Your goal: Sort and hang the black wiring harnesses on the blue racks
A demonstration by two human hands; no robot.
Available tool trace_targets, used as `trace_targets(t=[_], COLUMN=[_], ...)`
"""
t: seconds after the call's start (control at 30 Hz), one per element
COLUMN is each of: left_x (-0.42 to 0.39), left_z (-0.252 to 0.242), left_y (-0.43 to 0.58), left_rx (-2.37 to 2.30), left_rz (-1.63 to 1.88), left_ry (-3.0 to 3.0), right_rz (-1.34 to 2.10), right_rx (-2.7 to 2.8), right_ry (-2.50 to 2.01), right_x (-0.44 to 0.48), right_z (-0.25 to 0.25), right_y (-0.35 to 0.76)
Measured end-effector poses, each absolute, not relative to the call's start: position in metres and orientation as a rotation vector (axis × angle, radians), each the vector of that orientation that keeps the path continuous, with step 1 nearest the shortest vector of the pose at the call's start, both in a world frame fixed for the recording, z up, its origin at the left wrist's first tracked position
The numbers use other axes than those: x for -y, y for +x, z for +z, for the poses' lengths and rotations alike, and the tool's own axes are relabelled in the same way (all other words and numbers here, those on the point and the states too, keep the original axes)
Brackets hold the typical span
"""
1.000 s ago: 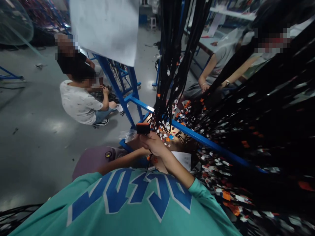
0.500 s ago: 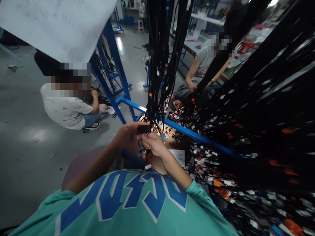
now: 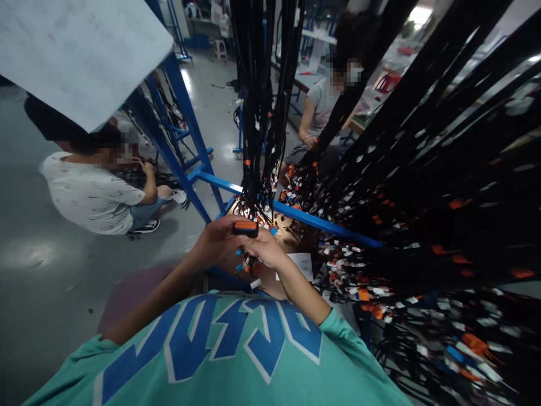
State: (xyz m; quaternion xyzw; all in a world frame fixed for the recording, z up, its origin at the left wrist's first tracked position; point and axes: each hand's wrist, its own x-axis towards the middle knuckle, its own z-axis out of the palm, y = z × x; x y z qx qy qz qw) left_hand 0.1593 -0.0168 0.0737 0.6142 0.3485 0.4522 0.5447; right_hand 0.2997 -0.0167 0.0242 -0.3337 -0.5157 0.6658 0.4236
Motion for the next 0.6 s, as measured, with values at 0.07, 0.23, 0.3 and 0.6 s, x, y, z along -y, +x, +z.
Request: trace_targets(t=[0.07,0.23,0.3,0.6], left_x=[0.021,0.027,0.029,0.033], left_z=[0.075,0.075,0.074,0.065], left_y=[0.161,0.163,0.162,0.164], left_rx=[-0.772,-0.791,-0.825,-0.831], left_rz=[1.047,0.970,0.952,0.924], left_ry=[1.398,1.150,1.113,0.884], right_rz=[1.651,1.638,1.639,1.751], right_rx=[1.320,1.418,1.443,1.474], right_ry=[-0.831,-0.840,-0.850,-0.894], right_x=[0.020,0.029,0.031,0.040], right_z=[0.023,0.026,0.027,0.018], right_y=[0.302,0.305,0.306,0.307])
